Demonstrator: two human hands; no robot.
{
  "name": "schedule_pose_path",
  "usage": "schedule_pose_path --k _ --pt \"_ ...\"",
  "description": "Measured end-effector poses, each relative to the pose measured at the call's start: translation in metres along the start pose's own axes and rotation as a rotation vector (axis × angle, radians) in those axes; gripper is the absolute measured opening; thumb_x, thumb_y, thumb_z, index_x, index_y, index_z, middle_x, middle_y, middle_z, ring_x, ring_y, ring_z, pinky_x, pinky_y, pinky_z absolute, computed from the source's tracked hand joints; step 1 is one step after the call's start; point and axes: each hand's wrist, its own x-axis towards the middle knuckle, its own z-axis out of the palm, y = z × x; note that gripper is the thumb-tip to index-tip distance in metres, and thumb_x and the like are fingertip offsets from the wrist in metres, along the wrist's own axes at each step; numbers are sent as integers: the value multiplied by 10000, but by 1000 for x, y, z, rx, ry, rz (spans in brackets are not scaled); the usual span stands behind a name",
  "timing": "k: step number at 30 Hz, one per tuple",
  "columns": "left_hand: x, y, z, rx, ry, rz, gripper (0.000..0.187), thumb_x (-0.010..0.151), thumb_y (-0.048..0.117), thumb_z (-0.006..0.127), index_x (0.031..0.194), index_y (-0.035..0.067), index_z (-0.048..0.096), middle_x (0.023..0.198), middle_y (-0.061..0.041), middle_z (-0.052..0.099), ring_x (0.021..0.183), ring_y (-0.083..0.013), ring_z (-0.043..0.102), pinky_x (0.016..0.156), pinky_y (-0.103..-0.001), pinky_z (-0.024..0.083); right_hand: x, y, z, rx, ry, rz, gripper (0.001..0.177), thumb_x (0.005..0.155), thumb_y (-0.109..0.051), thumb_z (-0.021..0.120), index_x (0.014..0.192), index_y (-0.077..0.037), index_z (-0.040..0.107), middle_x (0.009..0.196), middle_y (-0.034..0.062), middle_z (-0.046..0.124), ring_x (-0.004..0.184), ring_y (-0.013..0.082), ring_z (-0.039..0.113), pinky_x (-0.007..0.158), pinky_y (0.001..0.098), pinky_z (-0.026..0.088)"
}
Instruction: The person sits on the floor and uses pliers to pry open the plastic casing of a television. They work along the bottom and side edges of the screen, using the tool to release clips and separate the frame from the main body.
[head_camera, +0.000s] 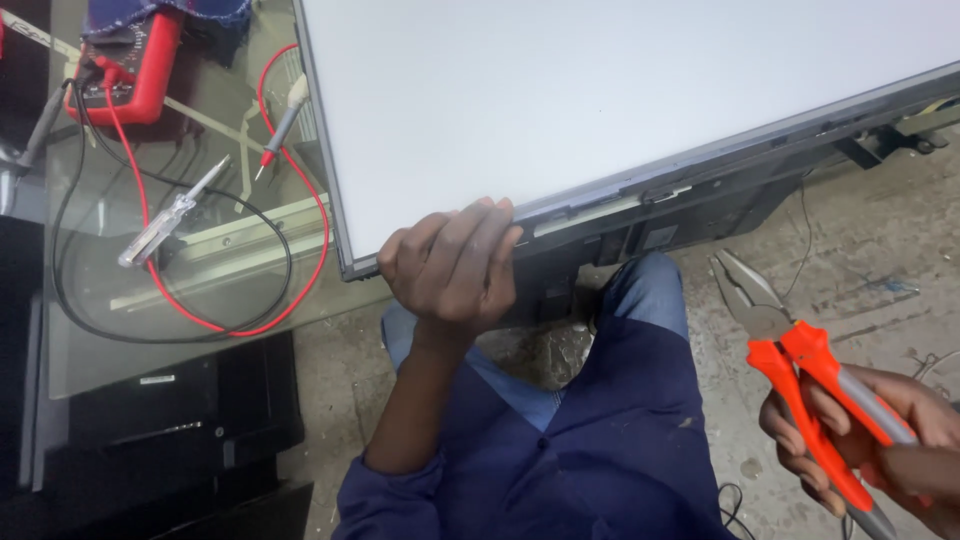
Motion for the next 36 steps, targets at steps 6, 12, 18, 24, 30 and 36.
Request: schedule_pose_path --k 6,12,18,24,30,36 --pt "-1 2 -3 -1 -36 -29 105 924 209 673 925 165 769 952 61 719 827 -149 590 816 -278 358 3 11 22 -73 222 182 254 532 46 529 755 7 414 749 329 538 545 398 530 364 469 442" --pt "1 15 -10 -24 -112 -104 98 929 192 658 956 158 746 957 29 720 863 -190 607 864 -331 348 12 15 46 -403 246 147 84 602 49 576 682 67 558 716 337 699 605 442 659 573 528 503" --pt "-10 57 -29 -622 -150 -178 119 927 104 619 986 18 676 939 -112 707 830 -227 662 784 -351 496 17 11 67 -480 310 373 638 612 63 552 1200 77 801 856 302 890 638 361 721 475 424 437" --pt "-30 73 -21 -1439 -642 -957 254 960 246 614 1134 73 679 1126 -76 685 1027 -144 652 874 -251 520 13 14 63 -517 245 312 270 572 2 550 793 59 695 994 280 939 793 350 798 533 436 466" --pt "-37 76 -18 -1659 -531 -1100 158 911 107 702 1045 23 708 961 -59 696 831 -67 635 720 -157 497 12 17 63 -588 176 281 342 609 -89 537 828 -3 785 1134 178 916 1105 301 862 872 476 601" --pt "-24 72 -30 -1042 -360 -518 36 908 76 686 932 63 709 911 -94 713 831 -214 719 756 -309 595 14 17 64 -475 340 424 763 526 24 586 1262 13 791 1169 202 949 1089 340 892 934 446 579"
